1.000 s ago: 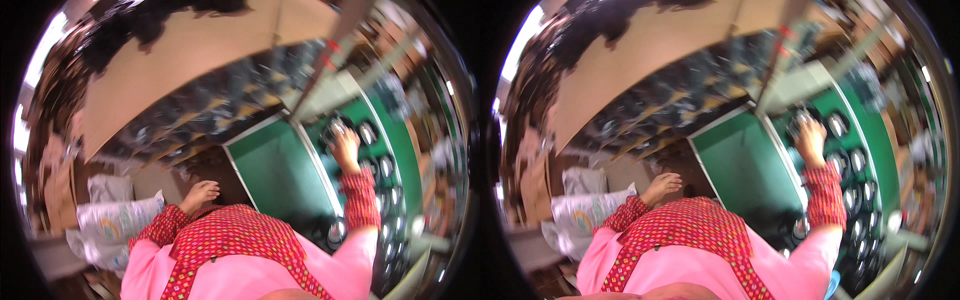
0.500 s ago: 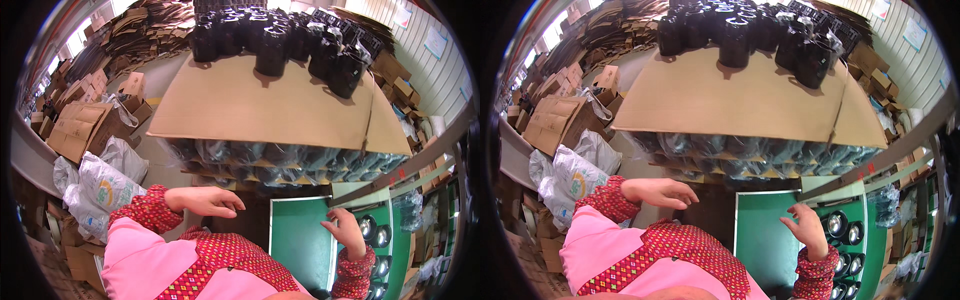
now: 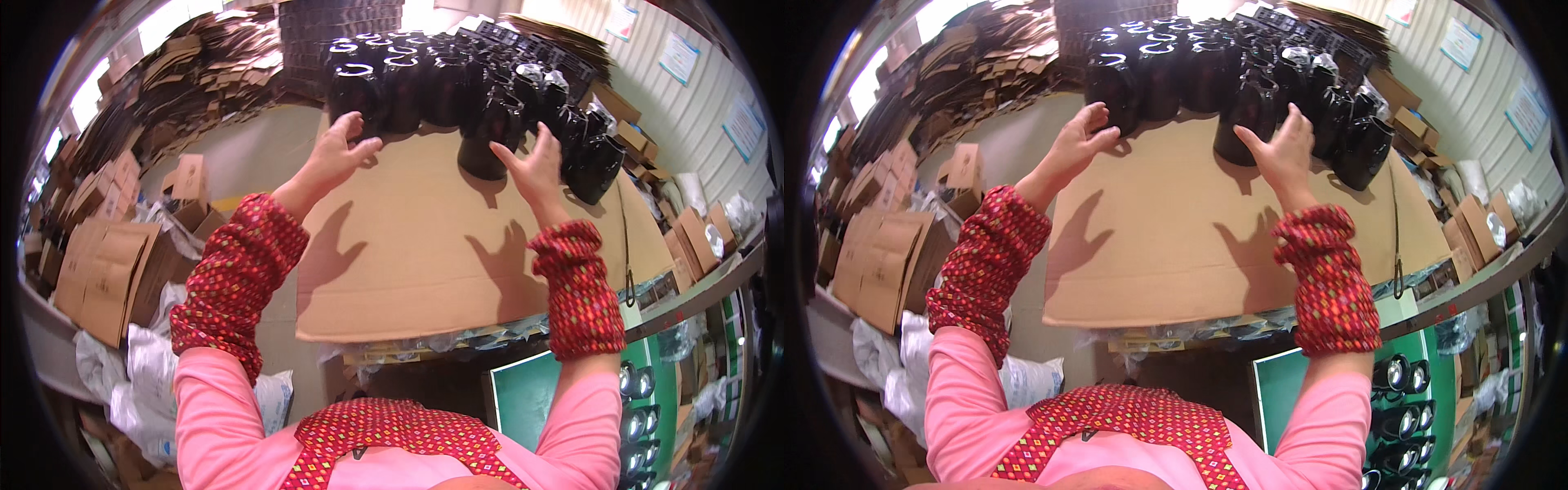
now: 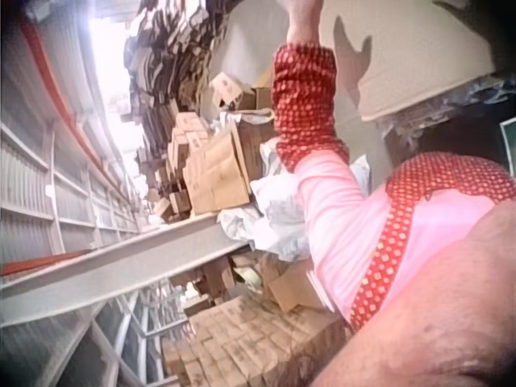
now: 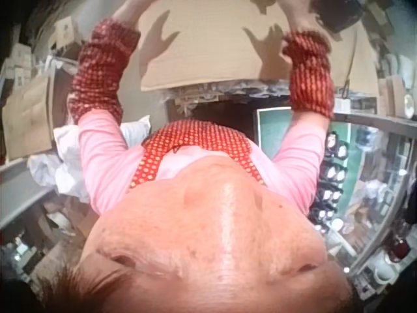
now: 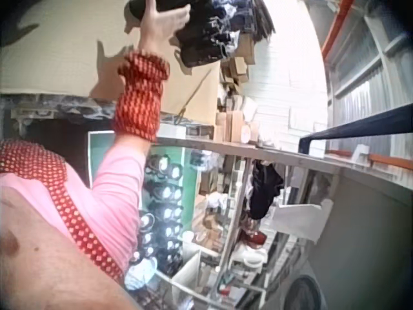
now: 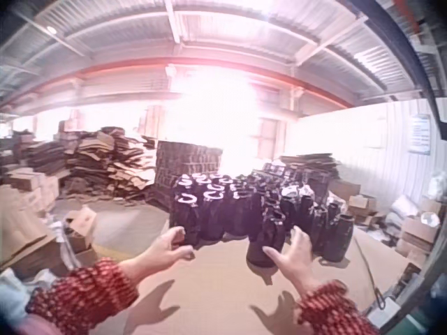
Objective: The person assembles black kettles by inserting small circular components into the base of each kettle and placing them on a green workbench. The person handles the kettles one at a time, picks up components from a blue bowl, and arranges the finished units on the table.
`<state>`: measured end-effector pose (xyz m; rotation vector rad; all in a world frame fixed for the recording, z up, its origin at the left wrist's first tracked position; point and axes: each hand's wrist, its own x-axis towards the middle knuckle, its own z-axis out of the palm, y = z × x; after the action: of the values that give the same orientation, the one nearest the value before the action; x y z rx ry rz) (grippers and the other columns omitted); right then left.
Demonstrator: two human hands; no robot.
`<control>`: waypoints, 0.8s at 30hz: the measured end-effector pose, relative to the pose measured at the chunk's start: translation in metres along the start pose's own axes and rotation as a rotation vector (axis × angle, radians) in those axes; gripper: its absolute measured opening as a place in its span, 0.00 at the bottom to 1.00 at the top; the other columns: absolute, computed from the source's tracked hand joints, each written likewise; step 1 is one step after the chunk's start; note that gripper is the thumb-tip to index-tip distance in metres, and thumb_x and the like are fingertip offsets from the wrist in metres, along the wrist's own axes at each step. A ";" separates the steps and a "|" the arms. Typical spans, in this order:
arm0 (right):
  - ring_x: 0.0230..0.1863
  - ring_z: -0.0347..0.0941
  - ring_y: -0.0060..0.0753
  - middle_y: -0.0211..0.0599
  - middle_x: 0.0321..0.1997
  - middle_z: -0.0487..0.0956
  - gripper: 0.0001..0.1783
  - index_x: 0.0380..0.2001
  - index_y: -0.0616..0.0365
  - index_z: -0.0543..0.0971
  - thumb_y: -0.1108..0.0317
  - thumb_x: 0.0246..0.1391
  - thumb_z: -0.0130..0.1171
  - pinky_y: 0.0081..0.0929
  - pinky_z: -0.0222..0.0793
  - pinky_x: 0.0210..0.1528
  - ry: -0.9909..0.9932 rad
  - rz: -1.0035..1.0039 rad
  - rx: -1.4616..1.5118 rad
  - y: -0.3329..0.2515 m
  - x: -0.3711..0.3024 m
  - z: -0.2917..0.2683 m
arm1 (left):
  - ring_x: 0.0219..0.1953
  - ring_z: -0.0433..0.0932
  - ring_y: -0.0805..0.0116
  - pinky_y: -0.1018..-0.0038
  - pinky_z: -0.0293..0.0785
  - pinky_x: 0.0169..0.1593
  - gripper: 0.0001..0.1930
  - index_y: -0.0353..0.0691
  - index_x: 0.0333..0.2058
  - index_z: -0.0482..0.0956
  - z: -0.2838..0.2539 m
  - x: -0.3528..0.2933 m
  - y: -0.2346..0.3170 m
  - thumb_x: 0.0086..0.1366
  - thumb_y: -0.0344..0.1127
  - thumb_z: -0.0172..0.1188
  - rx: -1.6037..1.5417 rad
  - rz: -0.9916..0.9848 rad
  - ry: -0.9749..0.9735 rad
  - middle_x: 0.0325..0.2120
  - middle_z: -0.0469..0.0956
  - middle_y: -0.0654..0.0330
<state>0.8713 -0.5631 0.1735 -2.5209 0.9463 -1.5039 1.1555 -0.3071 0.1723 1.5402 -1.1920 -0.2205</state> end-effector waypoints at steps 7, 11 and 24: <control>0.61 0.72 0.60 0.52 0.57 0.77 0.29 0.58 0.56 0.76 0.62 0.52 0.71 0.51 0.70 0.62 -0.014 0.192 0.046 0.050 0.034 0.067 | 0.64 0.77 0.45 0.59 0.73 0.68 0.47 0.21 0.69 0.63 0.065 0.113 -0.074 0.63 0.48 0.76 0.075 -0.094 0.240 0.61 0.76 0.35; 0.62 0.67 0.52 0.41 0.54 0.73 0.22 0.48 0.46 0.80 0.61 0.48 0.73 0.50 0.66 0.62 0.226 0.138 -0.257 0.116 0.034 0.045 | 0.64 0.78 0.49 0.64 0.72 0.68 0.53 0.19 0.70 0.60 0.069 0.150 -0.104 0.56 0.44 0.80 0.376 -0.163 0.535 0.62 0.76 0.38; 0.46 0.82 0.28 0.38 0.46 0.85 0.27 0.60 0.49 0.77 0.74 0.58 0.73 0.29 0.78 0.50 -0.043 0.337 0.808 0.223 0.077 0.057 | 0.27 0.83 0.68 0.71 0.82 0.36 0.08 0.36 0.27 0.83 0.134 0.202 -0.079 0.61 0.27 0.75 -0.453 -0.223 0.598 0.25 0.82 0.61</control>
<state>0.8380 -0.7987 0.1269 -1.7169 0.5481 -1.3450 1.2028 -0.5564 0.1474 1.2082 -0.4574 -0.1465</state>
